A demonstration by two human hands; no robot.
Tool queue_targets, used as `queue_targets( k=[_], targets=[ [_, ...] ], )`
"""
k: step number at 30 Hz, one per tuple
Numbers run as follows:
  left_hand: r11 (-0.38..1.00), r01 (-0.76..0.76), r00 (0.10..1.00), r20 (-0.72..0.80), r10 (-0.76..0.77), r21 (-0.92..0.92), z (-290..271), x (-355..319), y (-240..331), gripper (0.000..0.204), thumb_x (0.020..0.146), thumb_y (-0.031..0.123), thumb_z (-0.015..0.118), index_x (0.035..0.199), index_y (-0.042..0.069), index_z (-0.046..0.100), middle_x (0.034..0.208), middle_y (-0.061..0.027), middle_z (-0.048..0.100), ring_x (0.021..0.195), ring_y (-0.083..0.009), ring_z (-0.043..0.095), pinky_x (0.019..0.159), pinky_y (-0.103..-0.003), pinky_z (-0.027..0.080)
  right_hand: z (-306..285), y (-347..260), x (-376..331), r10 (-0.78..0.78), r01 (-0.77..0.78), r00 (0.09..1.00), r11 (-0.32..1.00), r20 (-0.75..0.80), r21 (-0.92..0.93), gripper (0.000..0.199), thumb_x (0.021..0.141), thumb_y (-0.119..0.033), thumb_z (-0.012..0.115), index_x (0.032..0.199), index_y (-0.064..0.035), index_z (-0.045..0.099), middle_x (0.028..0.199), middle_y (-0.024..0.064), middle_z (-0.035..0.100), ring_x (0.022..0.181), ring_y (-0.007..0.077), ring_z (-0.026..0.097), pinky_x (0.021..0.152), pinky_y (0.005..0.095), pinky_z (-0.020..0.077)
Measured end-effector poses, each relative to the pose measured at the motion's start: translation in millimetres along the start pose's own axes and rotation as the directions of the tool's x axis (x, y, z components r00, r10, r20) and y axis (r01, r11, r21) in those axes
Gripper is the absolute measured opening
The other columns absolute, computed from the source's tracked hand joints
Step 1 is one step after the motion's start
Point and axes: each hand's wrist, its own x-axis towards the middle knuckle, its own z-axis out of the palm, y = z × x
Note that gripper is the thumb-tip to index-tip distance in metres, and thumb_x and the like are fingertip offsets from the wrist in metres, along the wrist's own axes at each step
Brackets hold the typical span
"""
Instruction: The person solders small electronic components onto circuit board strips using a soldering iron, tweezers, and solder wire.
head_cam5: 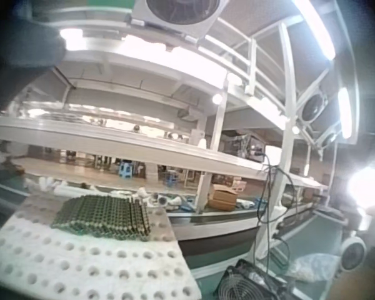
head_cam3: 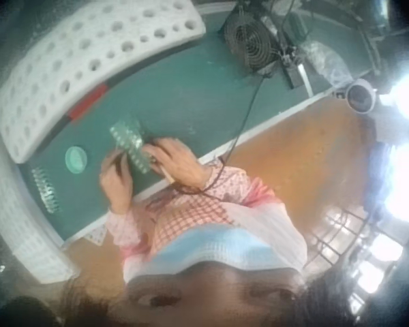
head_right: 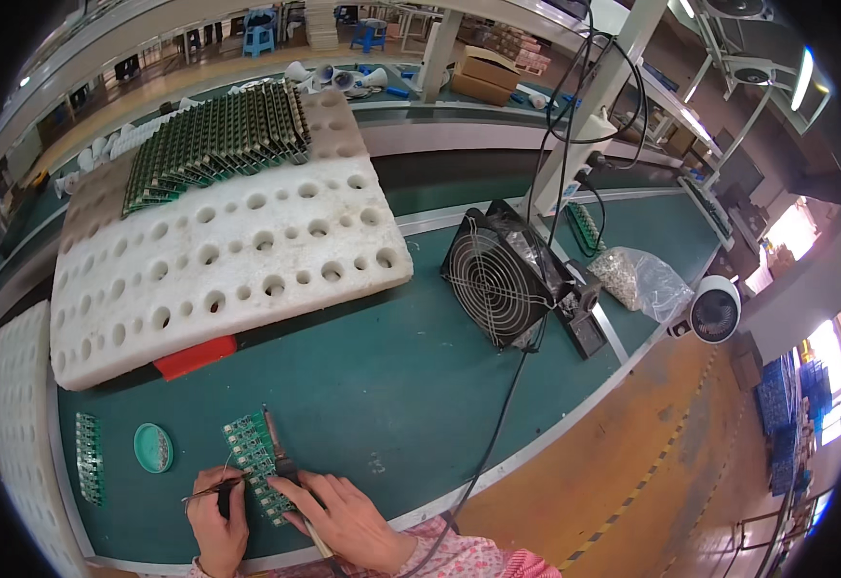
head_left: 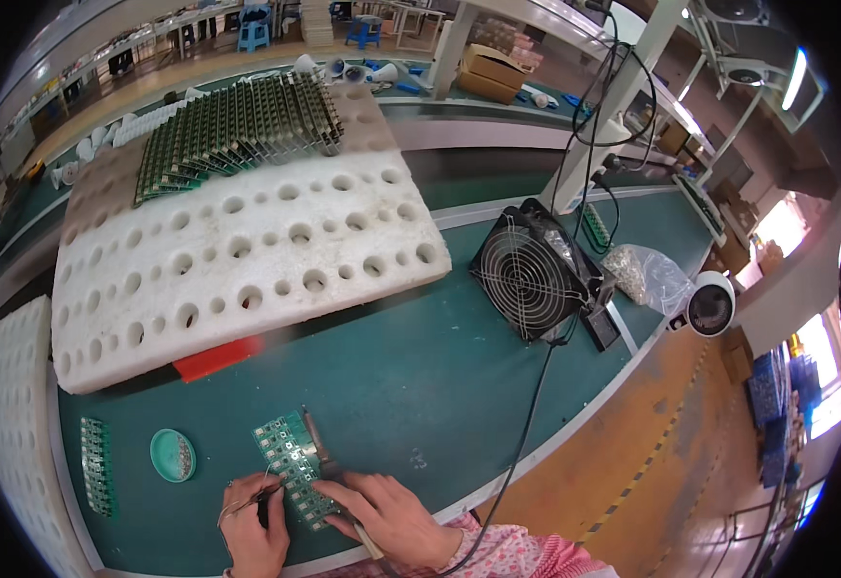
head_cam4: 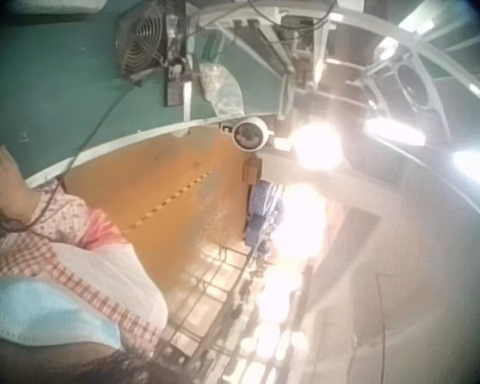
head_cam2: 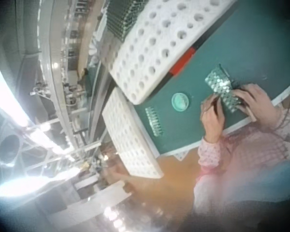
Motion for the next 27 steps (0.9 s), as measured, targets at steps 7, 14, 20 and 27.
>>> queue_targets(
  k=[7, 14, 20, 27],
  targets=[
    [0.999, 0.015, 0.994, -0.107, -0.020, -0.052, -2.2, 1.3, -8.1, 0.015, 0.086, -0.005, 0.065, 0.100, 0.001, 0.066, 0.097, -0.0146, 0.067, 0.088, -0.0326, 0.065, 0.080, -0.039, 0.051, -9.4, 3.8, 11.0, -0.016, 0.016, 1.000, 1.000, -0.003, -0.021, 0.058, 0.084, -0.015, 0.074, 0.139, -0.0126, 0.055, 0.113, 0.0126, 0.060, 0.094, 0.0292, 0.063, 0.081, 0.0374, 0.0520],
    [0.994, 0.107, 0.966, -0.234, -0.107, -0.012, -17.4, 2.6, -23.0, 0.013, 0.089, -0.004, 0.066, 0.101, -0.001, 0.068, 0.100, -0.0134, 0.068, 0.092, -0.0263, 0.066, 0.084, -0.033, 0.050, -23.7, 11.9, 14.3, 0.027, -0.025, 0.997, 0.999, -0.068, 0.020, 0.053, 0.077, -0.012, 0.082, 0.126, -0.0084, 0.063, 0.105, 0.0142, 0.063, 0.086, 0.0307, 0.065, 0.073, 0.0388, 0.0544],
    [0.991, 0.123, 0.968, -0.227, -0.111, 0.042, -23.6, -5.6, -30.9, 0.013, 0.088, -0.002, 0.067, 0.101, 0.002, 0.068, 0.101, -0.0101, 0.069, 0.089, -0.0273, 0.064, 0.080, -0.034, 0.049, -19.9, 10.8, 15.2, 0.068, -0.064, 0.997, 0.994, -0.038, 0.094, 0.051, 0.078, -0.006, 0.082, 0.124, -0.0070, 0.062, 0.105, 0.0154, 0.062, 0.084, 0.0304, 0.066, 0.070, 0.0361, 0.0546],
    [0.989, 0.118, 0.968, -0.232, -0.095, 0.086, -24.1, -5.9, -32.4, 0.014, 0.088, -0.001, 0.068, 0.100, 0.004, 0.069, 0.098, -0.0080, 0.070, 0.089, -0.0267, 0.062, 0.081, -0.035, 0.046, -19.0, 9.5, 13.4, 0.061, -0.059, 0.997, 0.997, -0.046, 0.051, 0.049, 0.079, -0.006, 0.082, 0.123, -0.0057, 0.062, 0.102, 0.0151, 0.063, 0.081, 0.0276, 0.066, 0.068, 0.0352, 0.0545]
  ],
)
